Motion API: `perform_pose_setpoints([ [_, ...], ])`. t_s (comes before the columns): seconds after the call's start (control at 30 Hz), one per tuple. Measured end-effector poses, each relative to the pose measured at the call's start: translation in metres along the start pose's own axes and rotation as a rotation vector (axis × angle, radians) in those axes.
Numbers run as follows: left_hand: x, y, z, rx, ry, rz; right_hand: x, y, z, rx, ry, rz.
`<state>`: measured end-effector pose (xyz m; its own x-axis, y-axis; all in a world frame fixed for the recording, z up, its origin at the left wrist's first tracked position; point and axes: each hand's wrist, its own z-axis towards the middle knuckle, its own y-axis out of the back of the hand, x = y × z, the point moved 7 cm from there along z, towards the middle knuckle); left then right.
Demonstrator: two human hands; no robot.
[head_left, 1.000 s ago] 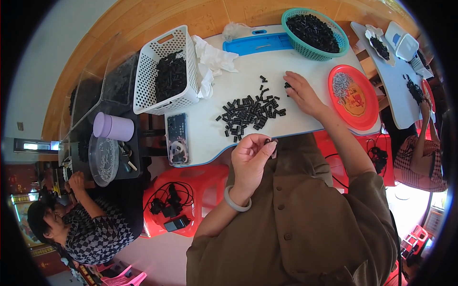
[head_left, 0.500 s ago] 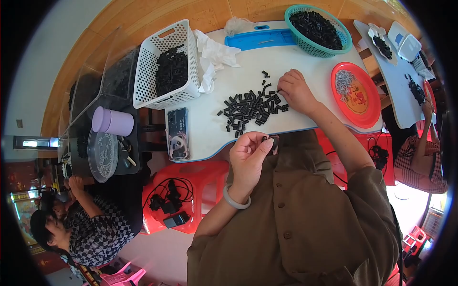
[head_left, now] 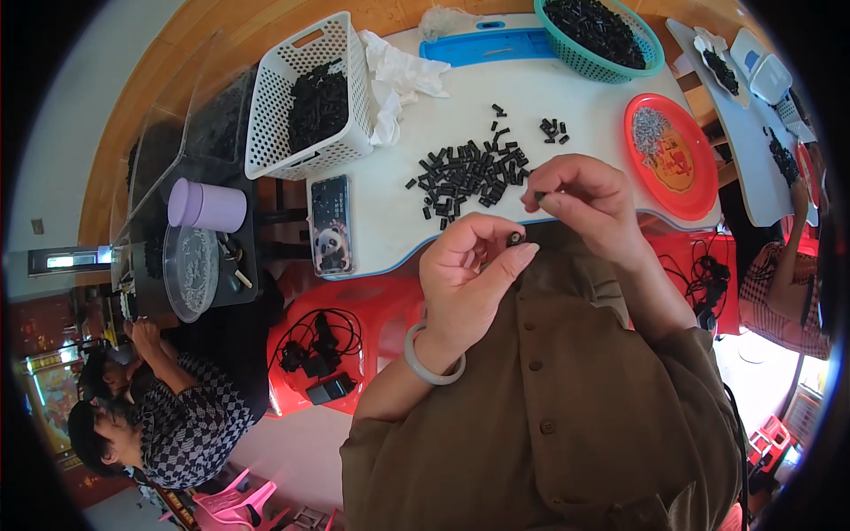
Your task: The person assembles small components by hand, inserting metal inserts into black plastic housings at a workbench.
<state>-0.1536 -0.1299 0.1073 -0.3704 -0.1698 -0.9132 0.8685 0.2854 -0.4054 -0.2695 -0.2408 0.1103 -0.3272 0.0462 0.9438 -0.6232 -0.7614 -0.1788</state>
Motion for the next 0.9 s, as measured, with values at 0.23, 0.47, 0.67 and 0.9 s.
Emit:
perform_pose_setpoints([
  [0.23, -0.033, -0.020, -0.010, 0.098, -0.158, 0.121, 0.034, -0.019, -0.017, 0.041, 0.052, 0.162],
  [0.47, -0.034, -0.027, -0.023, 0.115, -0.103, 0.100, 0.053, -0.033, -0.026, 0.055, 0.144, 0.171],
  [0.67, -0.031, -0.026, -0.029, 0.138, -0.085, 0.065, 0.059, -0.041, -0.030, 0.114, 0.142, 0.124],
  [0.9, -0.030, -0.026, -0.029, 0.253, -0.147, 0.208, 0.062, -0.039, -0.030, 0.082, 0.159, 0.087],
])
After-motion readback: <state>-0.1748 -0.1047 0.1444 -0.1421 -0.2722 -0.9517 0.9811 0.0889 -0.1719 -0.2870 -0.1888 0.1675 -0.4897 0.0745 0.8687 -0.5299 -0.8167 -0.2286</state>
